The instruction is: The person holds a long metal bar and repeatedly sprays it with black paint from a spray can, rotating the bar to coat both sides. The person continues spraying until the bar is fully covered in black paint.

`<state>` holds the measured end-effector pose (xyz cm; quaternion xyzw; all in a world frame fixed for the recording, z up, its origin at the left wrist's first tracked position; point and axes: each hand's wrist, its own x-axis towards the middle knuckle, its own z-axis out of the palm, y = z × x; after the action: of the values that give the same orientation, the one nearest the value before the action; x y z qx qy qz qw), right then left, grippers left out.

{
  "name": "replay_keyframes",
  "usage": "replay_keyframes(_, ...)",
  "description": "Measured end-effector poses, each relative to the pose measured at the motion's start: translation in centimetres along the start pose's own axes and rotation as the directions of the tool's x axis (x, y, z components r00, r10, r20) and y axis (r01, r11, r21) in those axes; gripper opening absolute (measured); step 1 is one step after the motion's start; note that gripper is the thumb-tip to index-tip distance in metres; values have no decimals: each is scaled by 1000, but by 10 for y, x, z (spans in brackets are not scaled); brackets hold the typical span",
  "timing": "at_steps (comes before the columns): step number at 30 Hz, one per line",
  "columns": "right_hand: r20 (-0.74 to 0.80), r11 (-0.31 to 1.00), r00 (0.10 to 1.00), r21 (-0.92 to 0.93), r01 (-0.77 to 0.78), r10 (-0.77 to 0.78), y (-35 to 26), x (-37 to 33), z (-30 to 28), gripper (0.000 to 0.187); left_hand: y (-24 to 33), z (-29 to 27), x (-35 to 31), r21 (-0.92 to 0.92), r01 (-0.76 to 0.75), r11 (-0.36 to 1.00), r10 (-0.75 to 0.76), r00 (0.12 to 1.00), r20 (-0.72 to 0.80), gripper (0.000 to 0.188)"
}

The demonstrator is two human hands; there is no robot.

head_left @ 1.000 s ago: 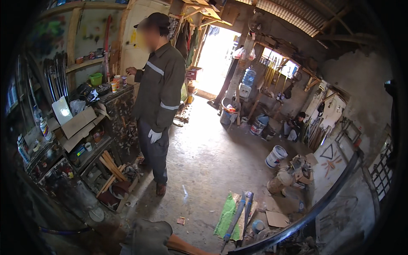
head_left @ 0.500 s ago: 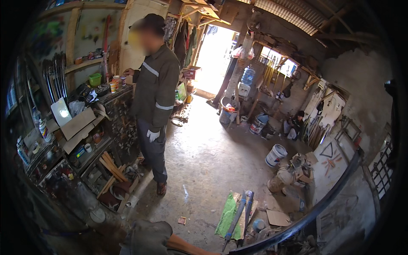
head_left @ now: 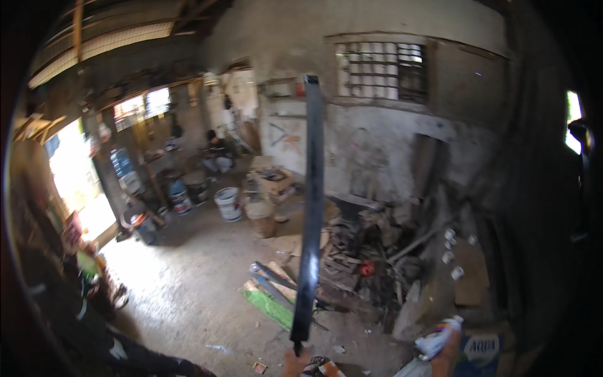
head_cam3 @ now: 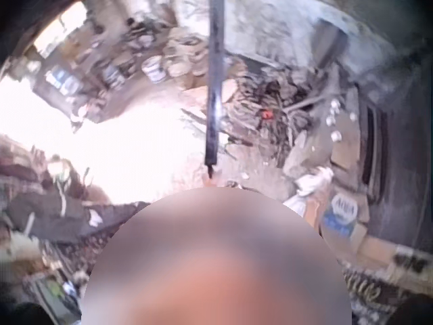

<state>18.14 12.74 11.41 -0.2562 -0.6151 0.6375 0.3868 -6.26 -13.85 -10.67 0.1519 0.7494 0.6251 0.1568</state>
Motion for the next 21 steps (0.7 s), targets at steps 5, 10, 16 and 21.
replay_keyframes(5,-157,736,937,664,-134,312,47,-64,-12,54,33,-81,118,-10,-185,983,177,957,-230,24)
replay_keyframes(10,-187,843,885,435,-315,427,113,-71,20,59,26,-149,147,328,-89,940,127,987,-94,22)
replay_keyframes(16,-272,960,921,123,-253,278,33,-38,17,67,-2,-160,116,230,-102,968,95,995,42,20)
replay_keyframes(21,-244,872,884,-401,282,-398,-213,73,-15,69,-15,-186,102,258,-67,964,44,995,94,20)
